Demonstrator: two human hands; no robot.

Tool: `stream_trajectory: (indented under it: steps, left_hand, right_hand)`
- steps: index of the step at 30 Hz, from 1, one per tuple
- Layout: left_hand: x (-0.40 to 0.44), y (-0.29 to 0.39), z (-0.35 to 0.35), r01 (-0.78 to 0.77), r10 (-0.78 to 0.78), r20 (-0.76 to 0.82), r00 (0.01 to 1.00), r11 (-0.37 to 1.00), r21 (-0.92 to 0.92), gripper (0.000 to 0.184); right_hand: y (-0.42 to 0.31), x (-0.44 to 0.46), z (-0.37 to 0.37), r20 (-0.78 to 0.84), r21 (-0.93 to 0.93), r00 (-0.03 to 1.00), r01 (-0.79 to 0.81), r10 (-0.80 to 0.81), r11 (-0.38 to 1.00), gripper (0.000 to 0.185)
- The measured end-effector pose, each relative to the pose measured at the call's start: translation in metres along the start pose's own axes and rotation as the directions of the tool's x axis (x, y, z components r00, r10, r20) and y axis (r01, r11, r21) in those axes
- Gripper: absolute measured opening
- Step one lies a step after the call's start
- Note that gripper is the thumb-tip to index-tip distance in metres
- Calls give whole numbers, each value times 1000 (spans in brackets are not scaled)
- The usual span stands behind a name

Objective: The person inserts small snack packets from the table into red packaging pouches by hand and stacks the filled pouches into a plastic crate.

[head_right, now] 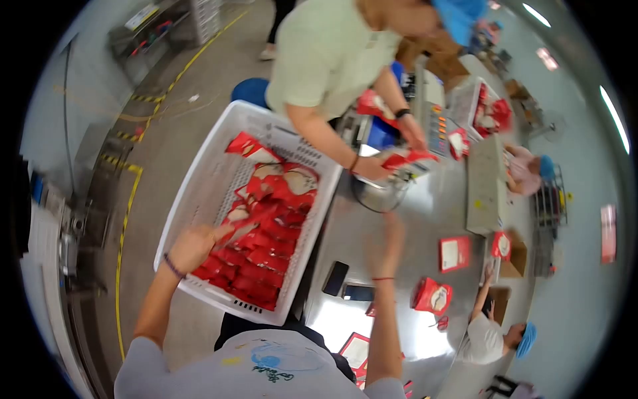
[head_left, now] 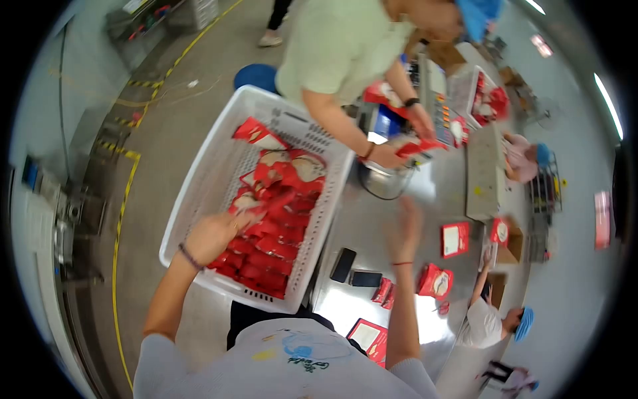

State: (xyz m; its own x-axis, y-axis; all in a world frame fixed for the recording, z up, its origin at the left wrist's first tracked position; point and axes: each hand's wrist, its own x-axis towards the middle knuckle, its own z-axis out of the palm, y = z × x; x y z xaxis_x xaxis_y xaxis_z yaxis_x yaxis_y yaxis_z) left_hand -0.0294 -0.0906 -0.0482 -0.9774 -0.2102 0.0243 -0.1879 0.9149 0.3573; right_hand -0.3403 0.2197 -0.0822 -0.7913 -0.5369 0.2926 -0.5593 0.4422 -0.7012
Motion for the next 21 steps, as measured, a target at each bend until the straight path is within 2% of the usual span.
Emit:
stream_trajectory:
  steps: [1,3,4,5,6,7,9,11,12,13,15,17,18,19,20,21]
  left_hand:
    - [-3,26,-21,-37,37,46,998,999,-4,44]
    - [-6,63,-47,-136,136,3,991,989,-60,43]
    - [-11,74,-51,-177,176,-12,984,982,-63,45]
    - [-15,83,-54,-210,209,-23,978,976,-65,46]
    - [-16,93,-60,-263,263,-18,965,963,-53,46]
    - [-18,102,-64,-292,290,-42,956,952,-93,44]
    - [-17,108,-68,-335,330,-60,942,933,-131,41]
    - [-16,107,-69,-330,302,-174,937,930,-163,26]
    - [-16,113,-71,-33,9,-53,999,881,-472,14]
    - [-14,115,-71,-38,12,-59,998,880,-473,14]
    - [-5,115,-65,14,-47,-57,997,875,-483,11]
    - [7,102,-49,25,-121,-147,982,848,-529,13]
    - [14,84,-37,44,-182,-196,964,830,-557,14]
    - [19,55,-20,86,-270,-179,946,742,-665,16]
    - [22,21,-1,124,-356,-149,923,638,-760,19]
    - [22,-11,16,172,-369,-149,917,705,-688,22]
  right_hand:
    - [-23,-11,12,204,-26,974,106,-99,994,83]
    - [-54,-35,35,390,271,881,167,-267,948,95]
    - [-69,-46,47,473,413,812,140,-343,900,102]
    - [-82,-53,45,553,520,744,44,-376,853,96]
    - [-93,-60,37,569,635,713,-65,-410,770,79]
    - [-94,-71,36,627,683,689,-261,-364,682,52]
    - [-95,-89,17,715,583,691,-507,-105,635,30]
    - [-82,-100,5,640,567,768,-443,-32,695,23]
    - [-78,-105,-5,632,551,775,-450,2,703,21]
    - [-79,-107,-12,629,550,777,-446,1,706,21]
    - [-83,-112,-25,400,558,911,-153,-103,816,23]
    - [-87,-104,-46,301,448,948,-46,-102,893,24]
    - [-83,-98,-55,275,420,961,-99,-22,902,22]
    - [-77,-93,-63,253,395,966,-158,58,905,21]
    - [-68,-89,-69,180,321,981,-132,76,938,19]
    - [-60,-84,-76,106,244,991,-106,82,964,18]
